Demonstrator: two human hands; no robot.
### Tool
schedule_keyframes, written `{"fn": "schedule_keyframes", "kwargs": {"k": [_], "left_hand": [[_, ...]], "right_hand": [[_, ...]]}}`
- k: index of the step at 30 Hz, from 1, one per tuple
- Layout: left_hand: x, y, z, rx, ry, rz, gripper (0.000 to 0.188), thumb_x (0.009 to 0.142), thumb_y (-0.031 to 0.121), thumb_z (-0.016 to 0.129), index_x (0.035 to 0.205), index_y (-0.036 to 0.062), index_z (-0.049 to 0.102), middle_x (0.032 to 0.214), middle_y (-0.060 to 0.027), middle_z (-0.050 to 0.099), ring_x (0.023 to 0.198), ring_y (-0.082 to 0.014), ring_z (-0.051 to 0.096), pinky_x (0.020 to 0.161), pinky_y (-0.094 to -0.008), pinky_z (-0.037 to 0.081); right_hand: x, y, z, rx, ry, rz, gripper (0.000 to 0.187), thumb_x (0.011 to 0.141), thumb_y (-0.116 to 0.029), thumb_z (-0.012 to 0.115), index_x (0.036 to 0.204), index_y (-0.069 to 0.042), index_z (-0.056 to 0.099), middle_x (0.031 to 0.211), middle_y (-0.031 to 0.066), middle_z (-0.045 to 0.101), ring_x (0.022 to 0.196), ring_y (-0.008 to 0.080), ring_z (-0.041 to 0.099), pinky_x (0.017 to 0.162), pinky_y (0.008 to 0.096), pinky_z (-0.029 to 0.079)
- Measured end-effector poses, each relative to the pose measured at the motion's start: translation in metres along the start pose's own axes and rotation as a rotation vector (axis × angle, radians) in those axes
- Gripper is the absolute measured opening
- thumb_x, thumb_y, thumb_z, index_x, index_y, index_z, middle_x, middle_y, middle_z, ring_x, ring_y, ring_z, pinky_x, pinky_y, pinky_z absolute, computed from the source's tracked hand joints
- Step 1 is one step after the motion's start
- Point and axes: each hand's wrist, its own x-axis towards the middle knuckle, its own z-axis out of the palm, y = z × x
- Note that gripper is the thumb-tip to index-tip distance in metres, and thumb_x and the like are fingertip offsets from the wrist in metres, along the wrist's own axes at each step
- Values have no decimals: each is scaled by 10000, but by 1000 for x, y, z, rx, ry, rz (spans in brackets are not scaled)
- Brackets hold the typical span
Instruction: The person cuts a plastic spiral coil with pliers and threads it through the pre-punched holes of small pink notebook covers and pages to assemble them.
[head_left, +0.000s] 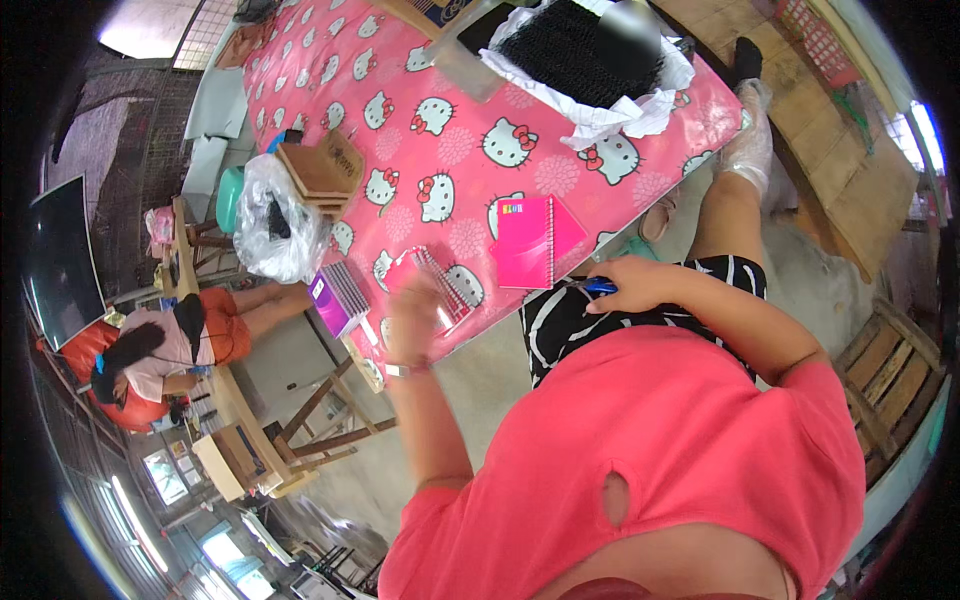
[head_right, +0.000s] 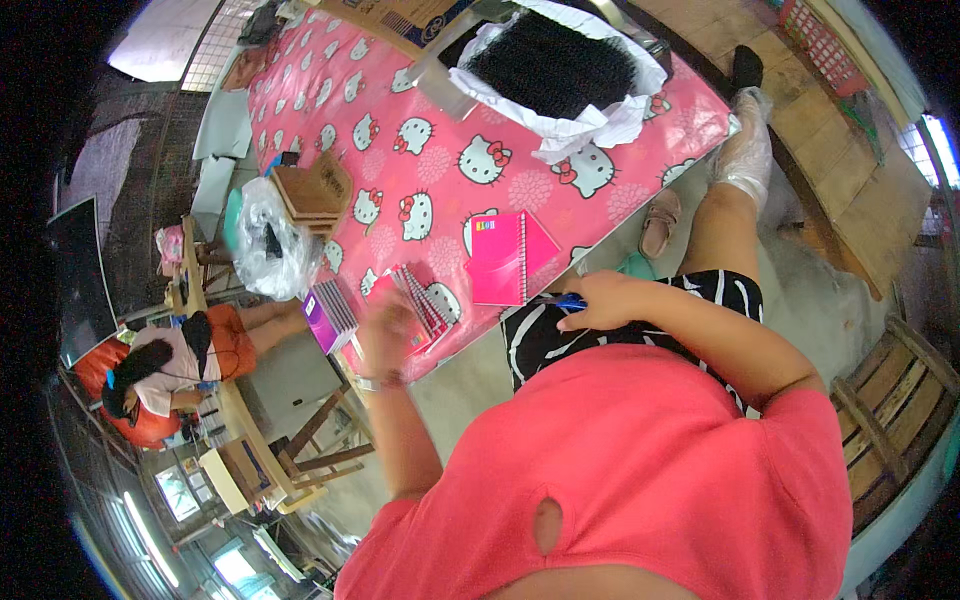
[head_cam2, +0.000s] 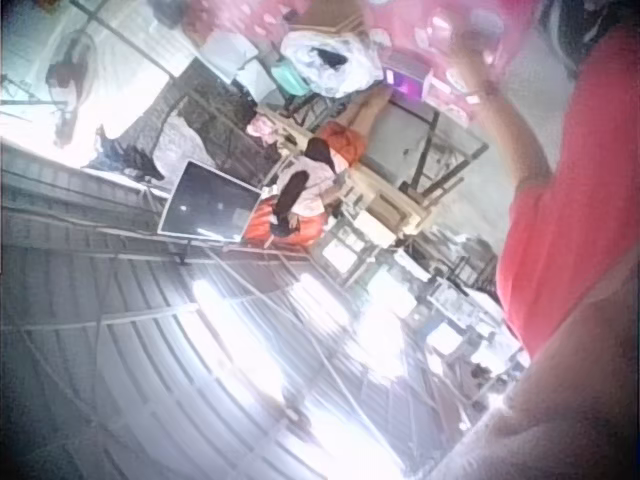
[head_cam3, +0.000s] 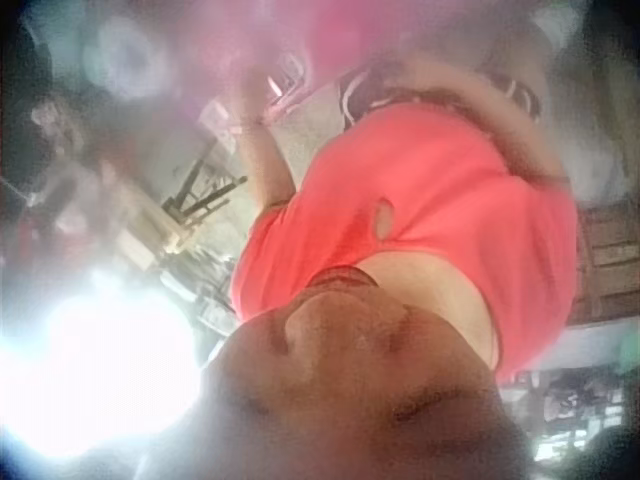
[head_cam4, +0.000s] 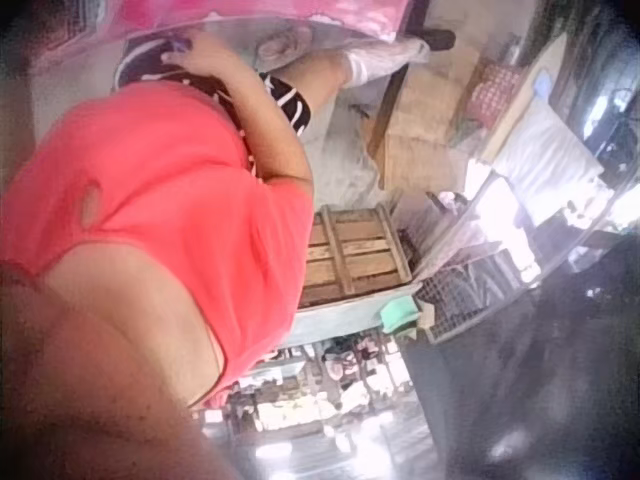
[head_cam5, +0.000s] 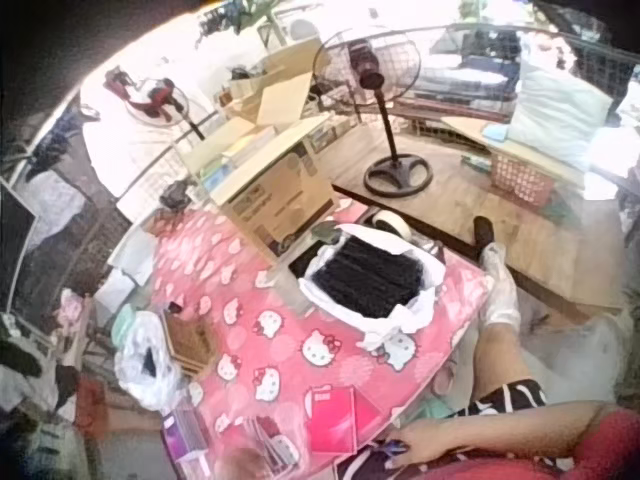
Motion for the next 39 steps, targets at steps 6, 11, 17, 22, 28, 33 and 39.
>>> {"fn": "schedule_keyframes", "kwargs": {"k": [6,11,17,22,28,33,39], "left_hand": [[46,164,-96,58,605,569,326,971,216,581,1187,-29,577,929,-75,637,879,-157,634,678,-238,487],[43,114,-149,1244,752,327,355,939,314,557,1024,-4,690,786,-180,668,659,-242,650,580,-393,488],[28,-12,-83,811,547,-81,337,870,261,661,986,-55,683,700,-94,638,631,-145,605,510,-310,492],[17,0,-78,939,587,-33,292,820,163,732,1010,-49,665,738,-65,637,600,-126,573,519,-267,457],[-11,94,1,860,375,370,147,809,42,674,949,-3,669,821,-93,663,706,-164,595,646,-300,475],[6,81,124,1616,-180,750,125,691,-6,634,807,42,633,916,-140,660,953,-344,585,963,-468,404],[21,-3,168,1483,-560,815,178,732,-74,546,817,42,651,1117,-135,653,1232,-342,511,1145,-524,261]], "right_hand": [[-10,-27,-18,7,-41,74,624,840,-491,664,1253,-32,574,1098,220,618,1027,376,603,911,431,467],[-16,-33,-14,30,85,-5,608,845,-459,661,1255,-19,567,1108,220,605,1036,379,595,924,432,459],[-28,-24,-21,21,134,-3,580,850,-418,661,1250,-9,564,1094,221,600,1042,384,582,932,439,450],[-24,-39,-29,-48,180,-103,532,833,-426,671,1191,-39,597,1055,205,616,990,387,609,869,467,481],[-27,-44,-36,13,342,-226,494,827,-394,685,1168,-44,612,1041,191,621,970,391,612,850,467,484],[-27,-25,-32,28,371,-165,500,817,-377,698,1186,-51,608,1033,189,621,965,385,616,842,464,485],[-20,-16,-19,-150,417,-100,495,812,-354,688,1193,-56,585,1064,169,620,1017,358,604,855,471,466]]}}
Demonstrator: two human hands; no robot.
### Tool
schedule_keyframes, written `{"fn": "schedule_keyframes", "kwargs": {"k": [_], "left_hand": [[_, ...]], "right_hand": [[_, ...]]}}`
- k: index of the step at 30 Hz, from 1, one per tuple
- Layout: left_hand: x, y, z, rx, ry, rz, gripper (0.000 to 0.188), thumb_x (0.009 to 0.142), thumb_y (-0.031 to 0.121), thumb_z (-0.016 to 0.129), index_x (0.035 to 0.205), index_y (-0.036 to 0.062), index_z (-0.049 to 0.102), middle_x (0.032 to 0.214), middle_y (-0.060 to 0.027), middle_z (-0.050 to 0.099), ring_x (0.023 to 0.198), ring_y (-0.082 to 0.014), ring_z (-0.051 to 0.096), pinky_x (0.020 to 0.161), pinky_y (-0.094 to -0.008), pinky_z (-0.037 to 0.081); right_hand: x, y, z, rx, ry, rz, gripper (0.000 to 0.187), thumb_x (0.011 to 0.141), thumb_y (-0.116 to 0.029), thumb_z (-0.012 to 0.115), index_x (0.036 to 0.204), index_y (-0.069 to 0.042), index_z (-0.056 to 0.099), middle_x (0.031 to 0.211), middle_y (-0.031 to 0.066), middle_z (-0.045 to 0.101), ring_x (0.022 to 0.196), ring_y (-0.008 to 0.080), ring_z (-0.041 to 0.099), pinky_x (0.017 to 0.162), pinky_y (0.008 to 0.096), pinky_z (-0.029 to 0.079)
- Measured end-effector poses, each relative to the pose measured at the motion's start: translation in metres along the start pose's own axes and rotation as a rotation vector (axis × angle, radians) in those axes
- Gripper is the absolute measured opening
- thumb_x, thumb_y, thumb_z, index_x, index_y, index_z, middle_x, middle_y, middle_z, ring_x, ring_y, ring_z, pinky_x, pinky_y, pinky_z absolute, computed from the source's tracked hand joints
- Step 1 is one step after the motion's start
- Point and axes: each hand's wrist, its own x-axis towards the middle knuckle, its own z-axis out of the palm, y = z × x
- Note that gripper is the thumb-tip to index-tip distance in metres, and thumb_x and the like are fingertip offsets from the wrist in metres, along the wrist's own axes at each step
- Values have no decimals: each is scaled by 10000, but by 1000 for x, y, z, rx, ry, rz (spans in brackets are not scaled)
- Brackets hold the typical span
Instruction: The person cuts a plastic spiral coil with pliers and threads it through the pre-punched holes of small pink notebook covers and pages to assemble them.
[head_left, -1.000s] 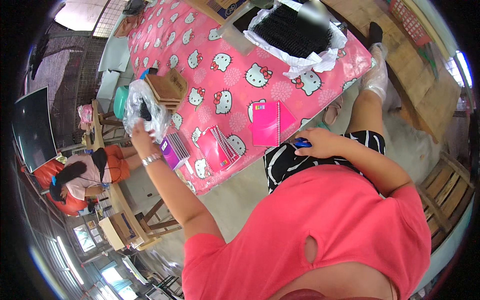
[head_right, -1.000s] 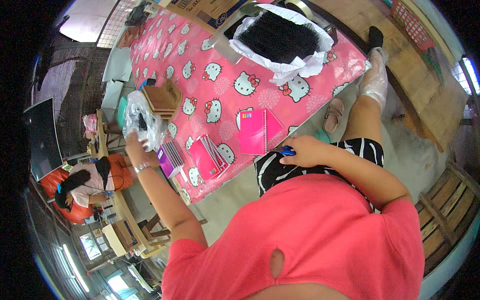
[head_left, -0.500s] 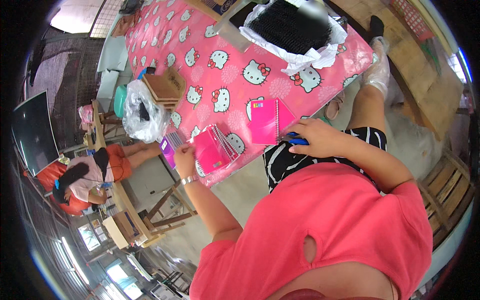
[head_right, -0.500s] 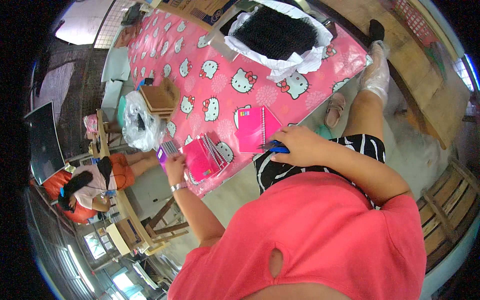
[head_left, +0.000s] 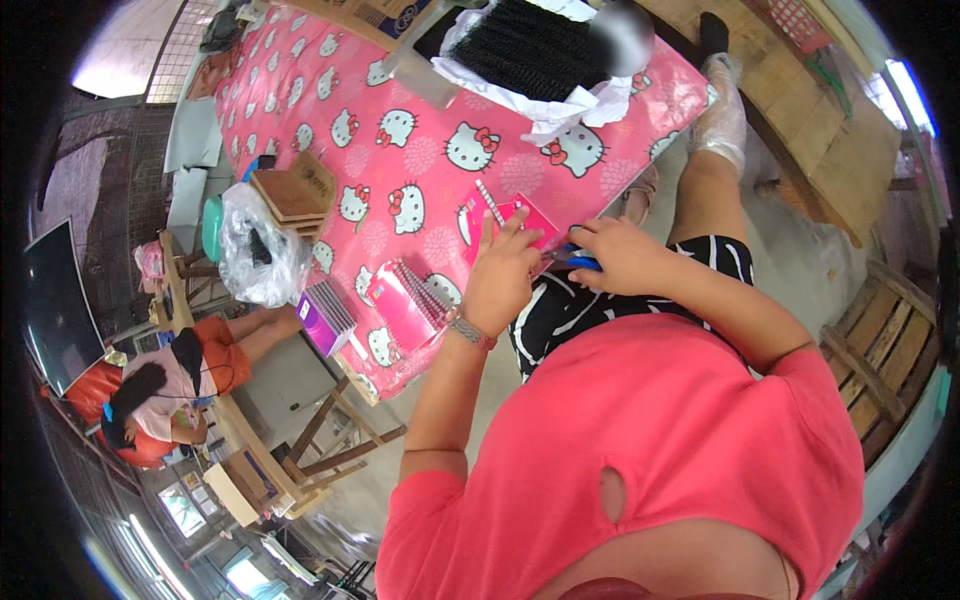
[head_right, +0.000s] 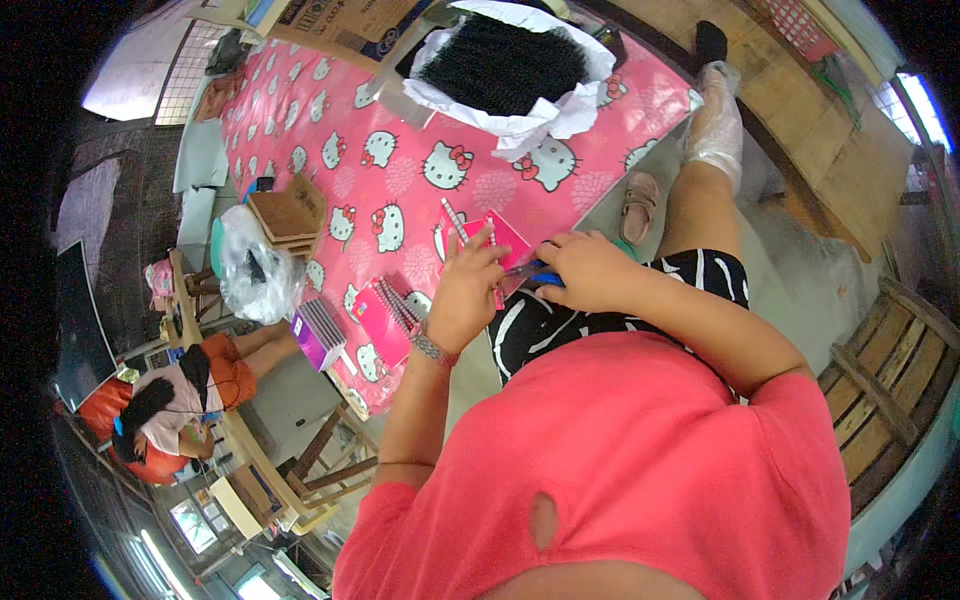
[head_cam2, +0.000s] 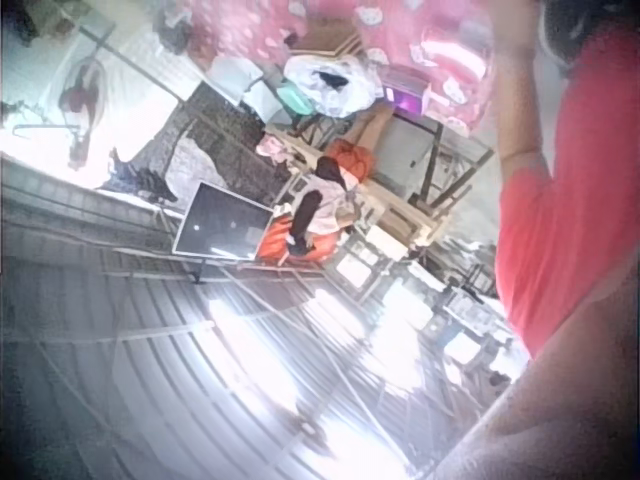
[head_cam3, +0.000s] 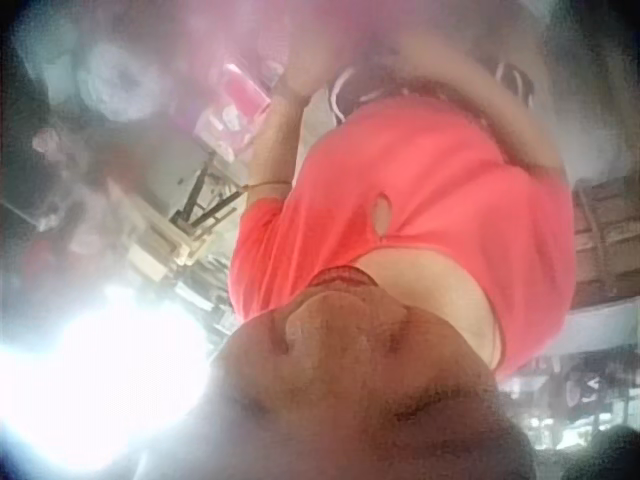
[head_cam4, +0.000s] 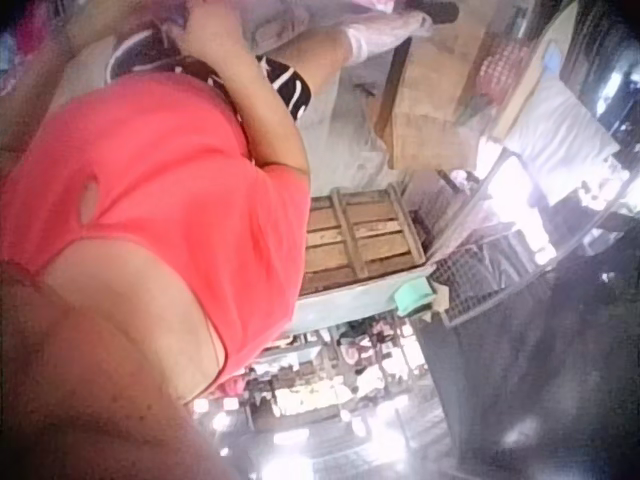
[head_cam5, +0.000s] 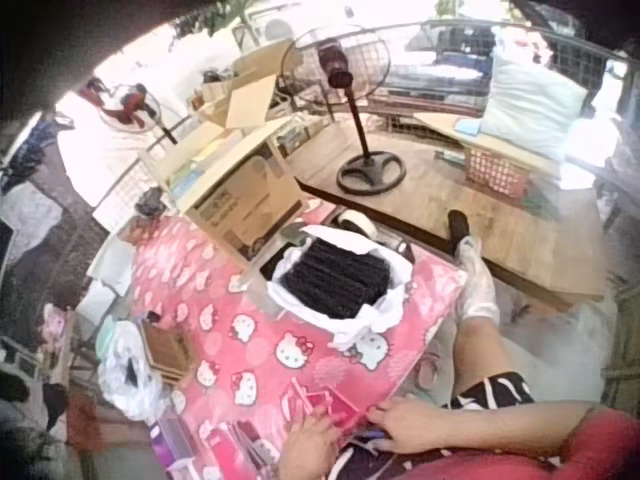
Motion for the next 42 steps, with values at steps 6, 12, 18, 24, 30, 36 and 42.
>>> {"fn": "schedule_keyframes", "kwargs": {"k": [6,12,18,24,30,36,42], "left_hand": [[-6,-15,38,-1047,370,-236,305,811,-122,460,996,26,651,1338,-156,577,1399,-323,376,1146,-446,289],[-12,26,51,-280,451,-408,67,822,54,671,832,26,611,1085,-144,646,1107,-319,565,930,-418,446],[-18,53,57,-1350,130,-945,357,1011,330,508,883,4,575,852,-127,655,612,-152,604,488,-247,444],[-21,44,68,-1852,34,-1096,464,1012,442,447,1090,-8,531,923,-166,663,705,-228,642,596,-318,511],[-8,56,65,-2176,351,-1105,444,1004,456,467,1133,39,554,954,-114,671,809,-205,624,701,-337,492],[-30,40,88,-2384,350,-820,374,1017,428,451,1194,113,548,744,1,518,560,-112,417,548,-254,366],[-31,39,90,-2369,309,-885,368,1019,451,427,1044,104,546,640,29,377,492,-87,312,492,-233,301]], "right_hand": [[-3,20,-2,-81,77,32,463,806,-322,682,1179,-69,574,1069,135,623,1053,312,598,879,465,442],[-5,14,-3,-331,117,12,422,775,-315,710,1117,-94,602,1061,115,622,1055,280,597,918,440,422],[2,15,-6,-617,293,-194,300,783,-262,652,1031,-100,605,973,73,605,994,238,587,979,449,383],[14,17,-8,-675,312,-333,172,808,-218,591,949,-124,612,919,43,592,939,202,580,890,397,409],[18,13,-12,-636,168,-384,147,819,-209,570,932,-132,623,947,62,614,927,211,588,819,351,431],[8,10,-8,-575,142,-363,185,770,-220,629,923,-118,606,894,41,588,884,208,586,777,355,429],[4,8,-10,-526,86,-325,288,747,-254,670,1002,-123,638,951,41,619,954,213,589,825,381,425]]}}
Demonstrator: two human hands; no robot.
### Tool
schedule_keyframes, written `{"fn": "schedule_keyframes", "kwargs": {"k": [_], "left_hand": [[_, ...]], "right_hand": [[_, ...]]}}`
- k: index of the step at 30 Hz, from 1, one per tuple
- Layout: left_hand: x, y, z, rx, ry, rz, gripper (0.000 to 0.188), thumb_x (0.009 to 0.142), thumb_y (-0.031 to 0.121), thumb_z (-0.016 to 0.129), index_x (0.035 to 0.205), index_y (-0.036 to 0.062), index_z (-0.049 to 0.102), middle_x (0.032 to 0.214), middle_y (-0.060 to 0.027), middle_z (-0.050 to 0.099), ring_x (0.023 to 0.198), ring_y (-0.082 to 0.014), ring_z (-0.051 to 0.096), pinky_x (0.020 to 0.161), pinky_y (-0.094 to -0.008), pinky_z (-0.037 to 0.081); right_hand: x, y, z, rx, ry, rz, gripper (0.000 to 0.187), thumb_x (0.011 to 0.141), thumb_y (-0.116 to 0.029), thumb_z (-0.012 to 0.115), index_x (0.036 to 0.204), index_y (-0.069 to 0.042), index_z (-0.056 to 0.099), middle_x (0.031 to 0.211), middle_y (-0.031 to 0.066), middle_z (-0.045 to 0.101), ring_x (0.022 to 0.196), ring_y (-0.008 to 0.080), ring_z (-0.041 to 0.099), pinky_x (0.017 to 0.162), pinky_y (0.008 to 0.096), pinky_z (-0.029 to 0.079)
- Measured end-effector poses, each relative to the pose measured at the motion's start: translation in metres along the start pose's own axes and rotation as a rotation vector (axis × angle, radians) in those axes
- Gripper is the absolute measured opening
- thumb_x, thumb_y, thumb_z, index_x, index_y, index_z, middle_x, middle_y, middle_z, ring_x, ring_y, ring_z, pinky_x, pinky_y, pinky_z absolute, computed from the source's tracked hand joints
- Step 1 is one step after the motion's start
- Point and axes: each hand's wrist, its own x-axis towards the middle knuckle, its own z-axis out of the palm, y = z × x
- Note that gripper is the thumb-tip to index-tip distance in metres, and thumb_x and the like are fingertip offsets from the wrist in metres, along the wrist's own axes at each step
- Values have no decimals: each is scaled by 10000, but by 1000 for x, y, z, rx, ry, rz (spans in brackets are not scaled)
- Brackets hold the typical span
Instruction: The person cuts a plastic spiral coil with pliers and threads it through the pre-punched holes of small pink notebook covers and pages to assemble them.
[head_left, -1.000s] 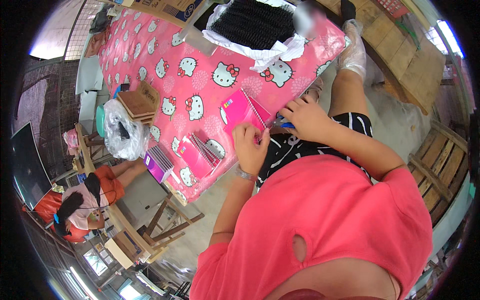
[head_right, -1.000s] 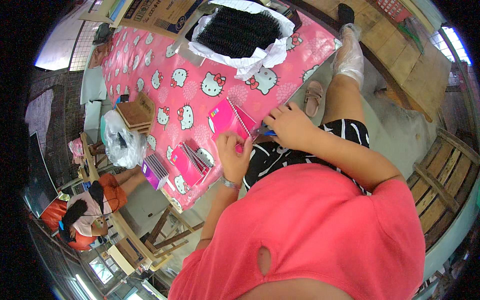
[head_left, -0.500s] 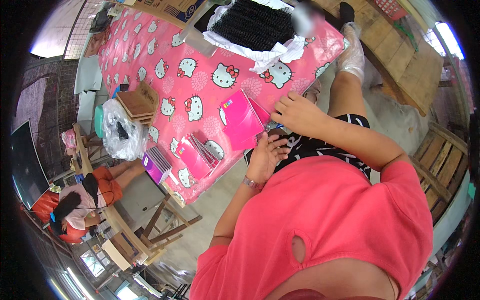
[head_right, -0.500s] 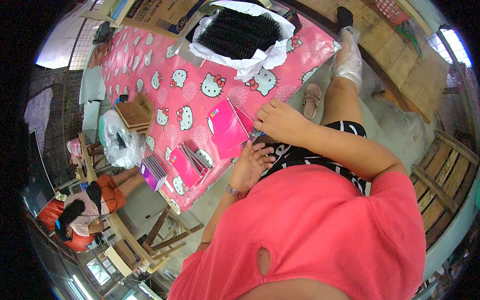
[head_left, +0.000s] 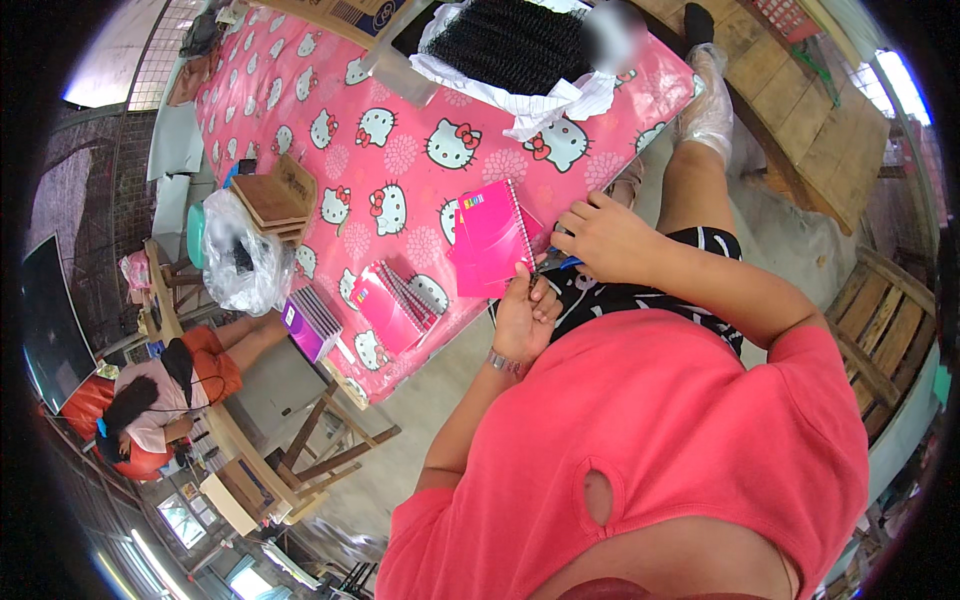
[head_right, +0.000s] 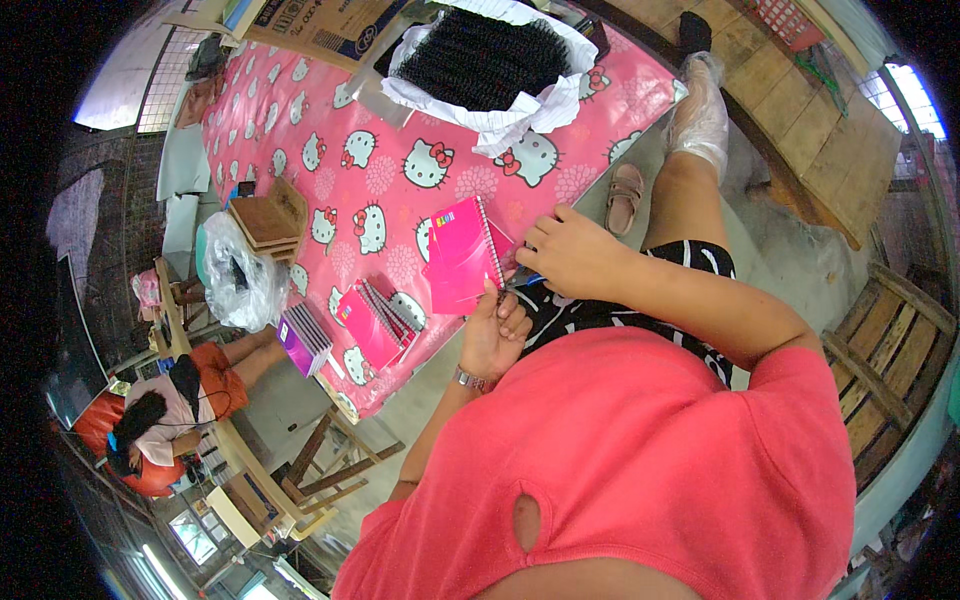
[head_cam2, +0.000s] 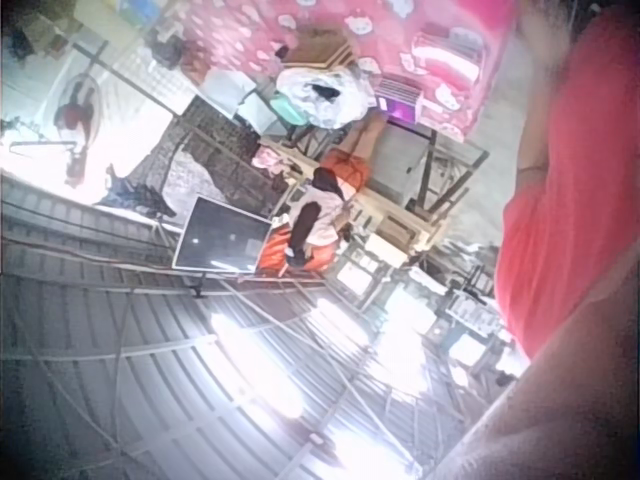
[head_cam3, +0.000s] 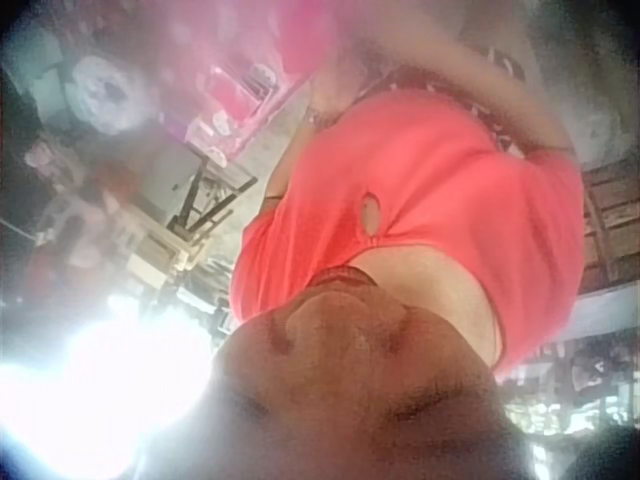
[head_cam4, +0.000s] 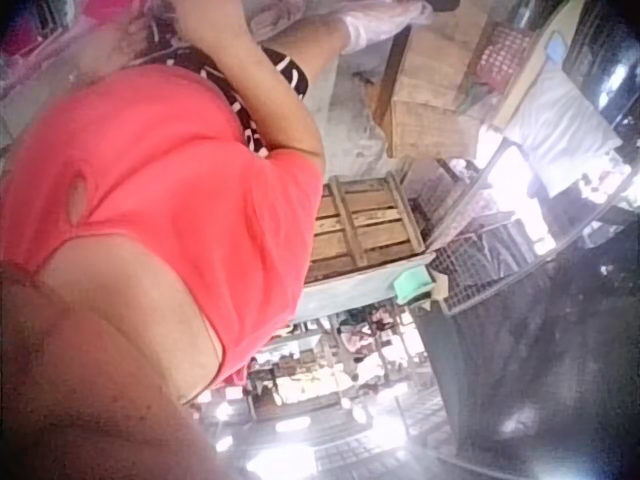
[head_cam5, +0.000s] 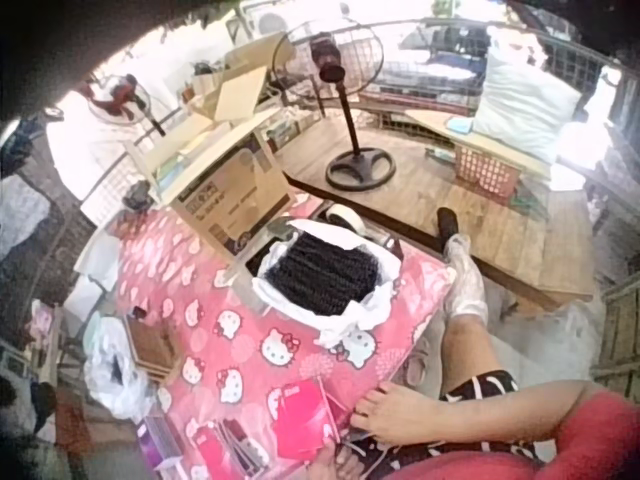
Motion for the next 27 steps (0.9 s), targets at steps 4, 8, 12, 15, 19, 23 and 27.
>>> {"fn": "schedule_keyframes", "kwargs": {"k": [4,8,12,15,19,23,27], "left_hand": [[3,2,-1,1,-54,-65,512,998,504,437,655,127,387,571,26,313,478,-96,288,491,-252,277],[4,2,-7,0,-66,-70,518,1008,504,406,654,126,400,606,28,335,480,-97,284,488,-243,275],[4,3,-2,-5,-10,-59,514,1011,498,402,662,122,406,582,25,315,472,-102,272,491,-252,269],[2,3,-1,-16,28,-57,515,1017,488,396,655,122,398,556,22,291,468,-107,266,493,-262,268],[2,4,4,-28,51,-40,504,1017,483,401,677,111,411,578,19,311,474,-110,271,491,-260,264],[0,6,2,-10,83,-34,472,1019,468,408,716,107,405,595,20,326,468,-112,263,491,-257,261],[1,5,-15,-81,-91,-54,402,1036,411,397,1231,87,533,625,29,366,477,-90,278,477,-240,264]], "right_hand": [[0,3,-4,-4,-29,28,340,725,-288,726,1006,-123,628,971,44,616,959,216,587,826,373,421],[4,3,-3,0,-55,24,371,703,-309,760,996,-128,619,967,40,611,949,219,587,821,374,418],[6,5,-3,7,-40,0,371,698,-314,762,983,-128,616,956,39,610,939,219,588,816,375,419],[6,5,-5,11,-41,-7,361,700,-314,759,975,-130,613,956,41,607,933,220,586,818,373,414],[9,4,0,33,-34,-47,339,716,-297,746,972,-120,612,932,58,613,901,235,609,798,381,452],[12,1,-1,144,-182,33,340,745,-295,725,1011,-102,636,952,113,663,844,294,662,753,428,498],[4,-4,16,189,-162,101,347,733,-286,737,1001,-96,625,893,112,648,788,304,665,730,437,497]]}}
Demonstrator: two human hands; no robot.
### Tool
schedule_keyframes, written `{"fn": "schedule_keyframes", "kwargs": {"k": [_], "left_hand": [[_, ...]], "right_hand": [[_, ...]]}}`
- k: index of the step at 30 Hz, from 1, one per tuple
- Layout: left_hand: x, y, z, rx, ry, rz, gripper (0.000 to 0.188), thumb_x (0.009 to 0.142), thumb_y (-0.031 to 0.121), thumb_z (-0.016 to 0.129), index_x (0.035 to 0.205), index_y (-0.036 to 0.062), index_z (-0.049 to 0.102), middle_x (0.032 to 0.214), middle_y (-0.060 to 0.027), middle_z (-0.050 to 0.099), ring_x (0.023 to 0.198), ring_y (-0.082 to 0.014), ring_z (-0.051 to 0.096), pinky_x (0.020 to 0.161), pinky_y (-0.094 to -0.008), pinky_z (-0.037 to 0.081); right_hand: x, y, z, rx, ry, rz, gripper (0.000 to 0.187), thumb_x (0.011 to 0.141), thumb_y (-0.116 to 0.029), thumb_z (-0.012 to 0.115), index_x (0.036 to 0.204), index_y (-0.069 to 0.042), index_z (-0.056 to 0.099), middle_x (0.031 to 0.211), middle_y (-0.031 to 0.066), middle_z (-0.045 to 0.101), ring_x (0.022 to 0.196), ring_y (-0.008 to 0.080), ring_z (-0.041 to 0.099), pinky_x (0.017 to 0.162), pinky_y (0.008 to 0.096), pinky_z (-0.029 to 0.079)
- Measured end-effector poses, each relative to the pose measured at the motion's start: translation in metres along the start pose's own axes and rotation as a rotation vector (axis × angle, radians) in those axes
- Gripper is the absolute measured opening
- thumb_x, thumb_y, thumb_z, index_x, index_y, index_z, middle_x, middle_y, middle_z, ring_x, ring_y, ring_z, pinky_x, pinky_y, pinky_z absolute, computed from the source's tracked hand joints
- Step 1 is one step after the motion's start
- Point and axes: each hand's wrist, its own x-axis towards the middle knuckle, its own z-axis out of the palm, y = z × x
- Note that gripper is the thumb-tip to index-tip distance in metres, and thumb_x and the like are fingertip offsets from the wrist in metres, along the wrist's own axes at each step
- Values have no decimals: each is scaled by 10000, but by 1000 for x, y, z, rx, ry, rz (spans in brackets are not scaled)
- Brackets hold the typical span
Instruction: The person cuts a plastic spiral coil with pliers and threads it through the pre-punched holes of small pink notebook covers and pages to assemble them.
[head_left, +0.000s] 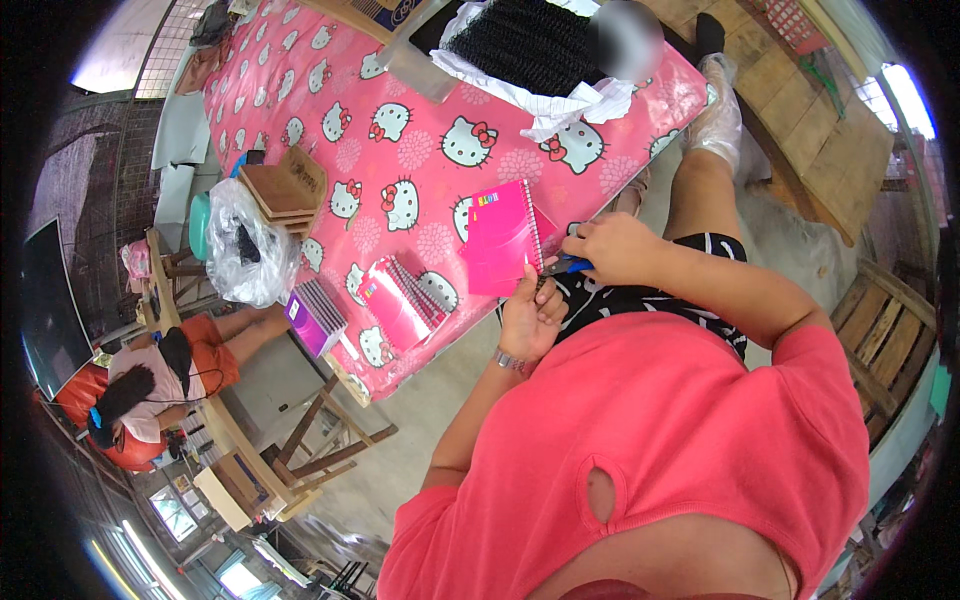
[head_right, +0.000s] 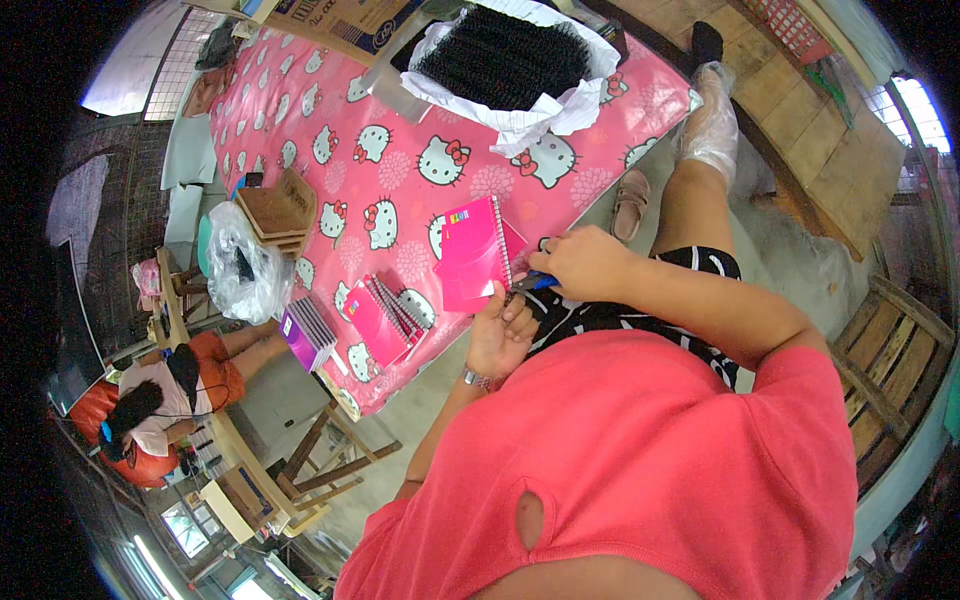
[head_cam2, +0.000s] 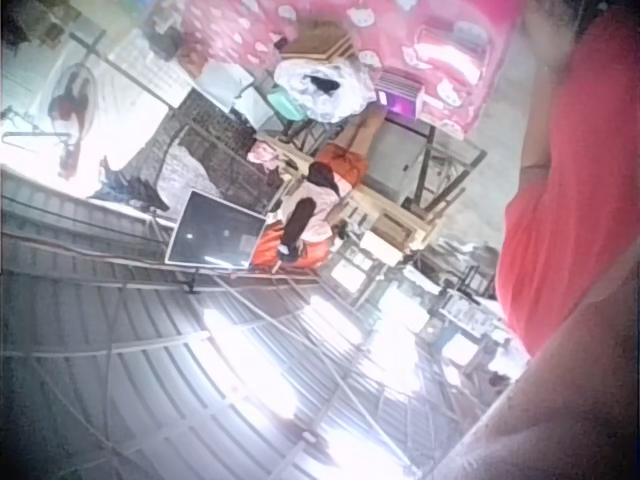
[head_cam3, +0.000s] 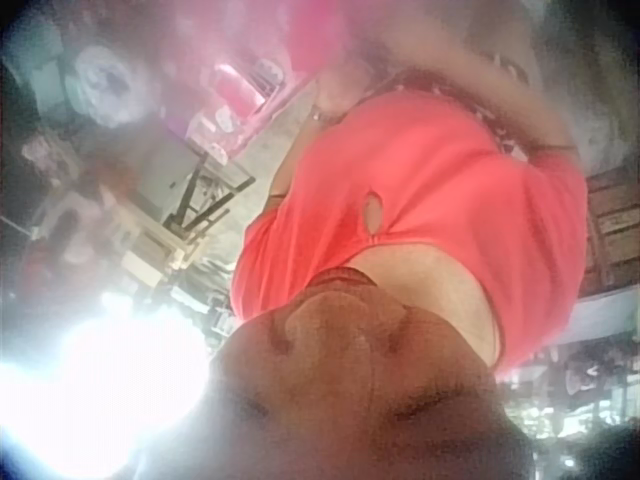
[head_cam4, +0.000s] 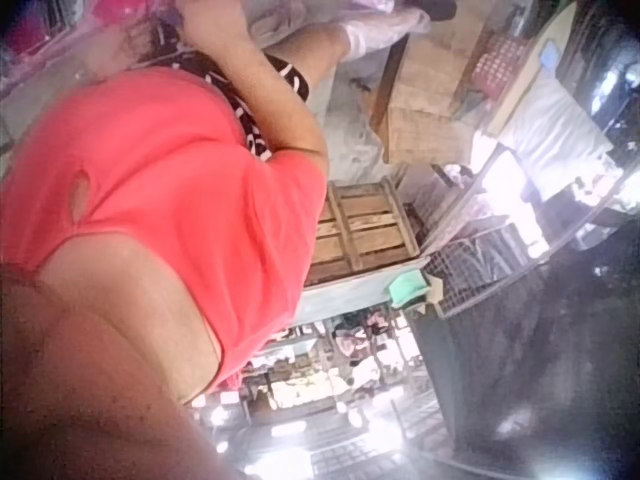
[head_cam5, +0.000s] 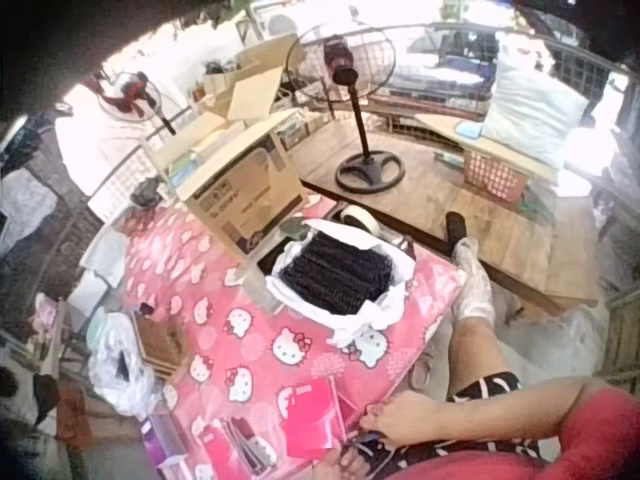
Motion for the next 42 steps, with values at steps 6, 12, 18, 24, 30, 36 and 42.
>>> {"fn": "schedule_keyframes", "kwargs": {"k": [6,12,18,24,30,36,42], "left_hand": [[-4,1,13,-52,32,-5,421,1032,404,404,1258,80,549,607,29,330,460,-91,245,476,-242,262],[-3,3,7,-74,-70,-21,423,1035,398,395,1273,81,542,615,25,338,458,-91,248,470,-236,265],[-1,3,8,-127,-91,-41,420,1031,392,401,1295,87,517,623,24,343,465,-86,263,476,-227,267],[1,3,0,-174,-70,-24,420,1022,401,418,1300,102,515,632,27,347,466,-80,269,474,-224,268],[3,2,6,-141,-83,-30,421,1018,424,416,1305,135,520,633,32,356,468,-79,277,476,-233,278],[-5,2,-2,-133,-41,-5,424,1016,451,409,1283,138,512,636,42,358,474,-75,293,476,-237,286],[-67,97,-4,-295,-154,-194,269,978,255,539,1205,113,566,765,53,494,690,-89,508,557,-215,397]], "right_hand": [[-7,4,7,17,315,-111,397,723,-285,745,1037,-101,587,886,91,601,859,288,654,711,438,512],[-5,9,9,177,107,-29,311,788,-226,699,1060,-103,611,869,111,620,794,273,653,709,421,519],[10,19,2,1283,-801,457,299,911,-279,647,985,9,622,761,125,658,635,196,650,573,323,543],[-2,5,36,501,-147,129,293,857,-216,631,1067,-14,600,849,222,665,754,383,656,680,470,526],[-5,-8,35,656,-183,362,297,861,-224,629,1082,-27,613,816,221,659,777,406,644,731,475,518],[-7,-9,39,975,-296,425,384,861,-343,669,1061,-23,597,827,208,643,779,385,636,753,437,509],[-16,6,9,627,-40,282,422,804,-339,717,1048,-20,589,923,221,627,853,390,620,764,439,478]]}}
